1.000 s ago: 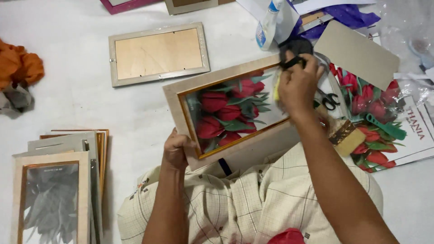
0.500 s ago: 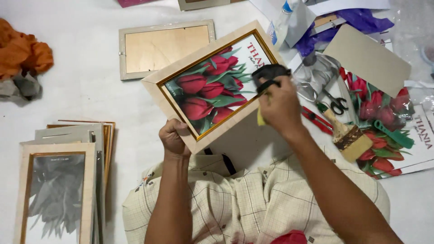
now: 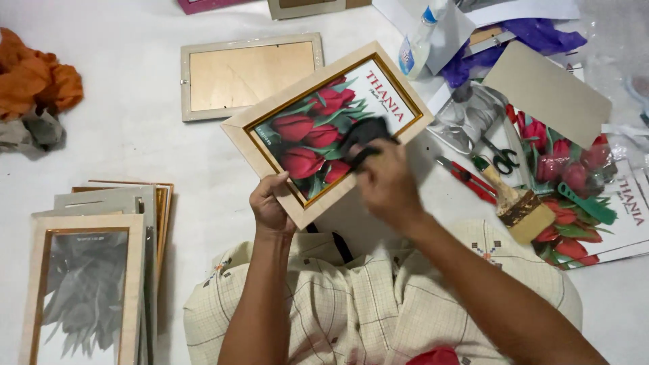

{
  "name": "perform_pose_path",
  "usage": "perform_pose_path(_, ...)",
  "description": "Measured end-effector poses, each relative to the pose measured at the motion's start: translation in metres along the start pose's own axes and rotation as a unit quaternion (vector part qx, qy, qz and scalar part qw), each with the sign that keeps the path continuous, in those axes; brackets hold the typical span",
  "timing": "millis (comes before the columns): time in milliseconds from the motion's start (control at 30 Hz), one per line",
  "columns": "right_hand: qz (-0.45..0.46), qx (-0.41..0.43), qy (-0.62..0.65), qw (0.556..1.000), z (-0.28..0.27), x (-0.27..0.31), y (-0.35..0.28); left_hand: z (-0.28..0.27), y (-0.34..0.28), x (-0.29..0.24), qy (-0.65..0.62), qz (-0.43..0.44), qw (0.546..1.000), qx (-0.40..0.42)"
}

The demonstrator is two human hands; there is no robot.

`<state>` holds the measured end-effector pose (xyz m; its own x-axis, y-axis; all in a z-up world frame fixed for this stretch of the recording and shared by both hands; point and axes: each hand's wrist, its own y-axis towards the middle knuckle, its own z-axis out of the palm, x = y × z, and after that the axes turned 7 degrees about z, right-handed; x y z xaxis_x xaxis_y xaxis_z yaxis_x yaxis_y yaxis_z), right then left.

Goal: Assembling picture frames by inserting backing boards, cleaning glass with a brush, and placing artwork inside.

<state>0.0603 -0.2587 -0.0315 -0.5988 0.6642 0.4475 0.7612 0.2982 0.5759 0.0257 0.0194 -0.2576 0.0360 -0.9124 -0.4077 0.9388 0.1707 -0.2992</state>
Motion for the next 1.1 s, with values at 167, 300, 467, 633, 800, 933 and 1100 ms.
perform_pose_path(167,-0.041,0.021,0.056,0.997,0.02,0.044,-0.018,0.124,-0.063,-0.007,0.033,0.018,0.998,0.051)
perform_pose_path(300,0.031,-0.029,-0.008,0.999,0.016,-0.058,0.01,0.139,-0.077,-0.009,0.135,0.021,0.989,0.056)
perform_pose_path(467,0.065,-0.072,-0.005,0.995,-0.003,-0.021,0.009,0.171,-0.092,-0.011,0.133,0.002,0.988,0.08)
perform_pose_path(633,-0.044,0.027,0.108,0.993,0.011,0.045,0.003,0.194,-0.111,-0.015,0.102,-0.018,0.986,0.131)
perform_pose_path(800,0.009,-0.065,-0.059,0.996,-0.012,-0.052,0.033,0.123,-0.08,-0.007,0.184,-0.001,0.981,0.063)
perform_pose_path(933,0.171,-0.08,-0.05,0.981,-0.029,-0.066,0.028,0.108,-0.072,-0.014,0.179,0.014,0.983,0.037)
perform_pose_path(1100,0.014,0.087,0.15,0.985,0.007,0.043,-0.012,0.077,-0.053,-0.005,0.151,0.016,0.988,-0.003)
